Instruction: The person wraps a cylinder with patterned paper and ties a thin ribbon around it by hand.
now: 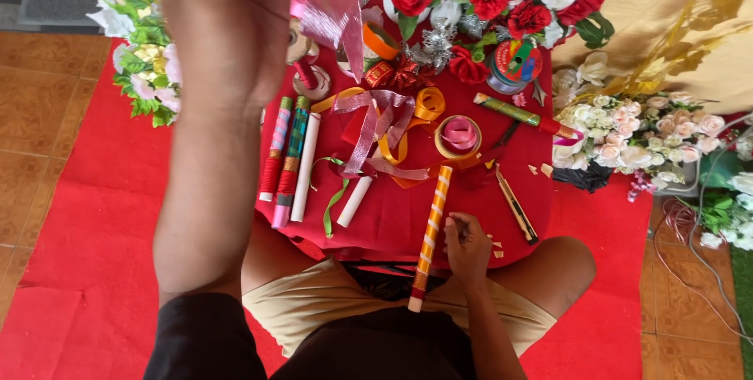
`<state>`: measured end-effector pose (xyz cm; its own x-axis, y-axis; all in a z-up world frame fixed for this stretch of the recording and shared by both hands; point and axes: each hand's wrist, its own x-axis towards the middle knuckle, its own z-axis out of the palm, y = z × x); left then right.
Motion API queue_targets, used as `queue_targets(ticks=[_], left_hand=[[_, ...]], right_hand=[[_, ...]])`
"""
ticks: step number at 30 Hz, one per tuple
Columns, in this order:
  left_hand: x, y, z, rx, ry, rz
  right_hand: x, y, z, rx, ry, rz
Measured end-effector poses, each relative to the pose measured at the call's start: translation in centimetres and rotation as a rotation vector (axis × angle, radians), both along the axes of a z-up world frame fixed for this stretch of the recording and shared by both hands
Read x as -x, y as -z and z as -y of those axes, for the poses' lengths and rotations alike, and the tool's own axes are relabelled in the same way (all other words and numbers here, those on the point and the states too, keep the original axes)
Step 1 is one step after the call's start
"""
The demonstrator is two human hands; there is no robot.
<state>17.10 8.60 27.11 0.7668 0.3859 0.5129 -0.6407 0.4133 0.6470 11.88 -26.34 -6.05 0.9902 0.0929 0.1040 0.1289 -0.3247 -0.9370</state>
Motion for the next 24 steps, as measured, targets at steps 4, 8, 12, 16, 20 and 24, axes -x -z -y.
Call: queue_targets(ticks=[4, 8, 12, 16, 20, 24], left_hand=[[-0.7, 5.7, -0.9, -0.119, -0.063, -0.098], [-0.7, 11.4, -1.8, -0.724, -0.045, -0.307], [1.2, 15.8, -2.4, -1.140, -0.029, -0.519], [3.1, 21.2, -0.5, -1.232, -0.259, -0.371], [4.7, 24.9, 3.9, -1.401, -0.371, -0.261], [4.4, 30.8, 7.0, -1.658, -0.552, -0.280]], right_hand=[[-0.1, 0.1, 0.0, -0.008, -0.006, 0.002], [-0.1, 0.1, 0.2, -0.010, -0.020, 0.022], [-0.1, 0.1, 0.1, -0.001, -0.033, 0.029], [-0.3, 0.6, 0.1, 0.002, -0.023, 0.049], [-0.1, 0.3, 0.2, 0.025, -0.024, 0.033], [-0.1, 0.5, 0.4, 0.053, -0.018, 0.025]])
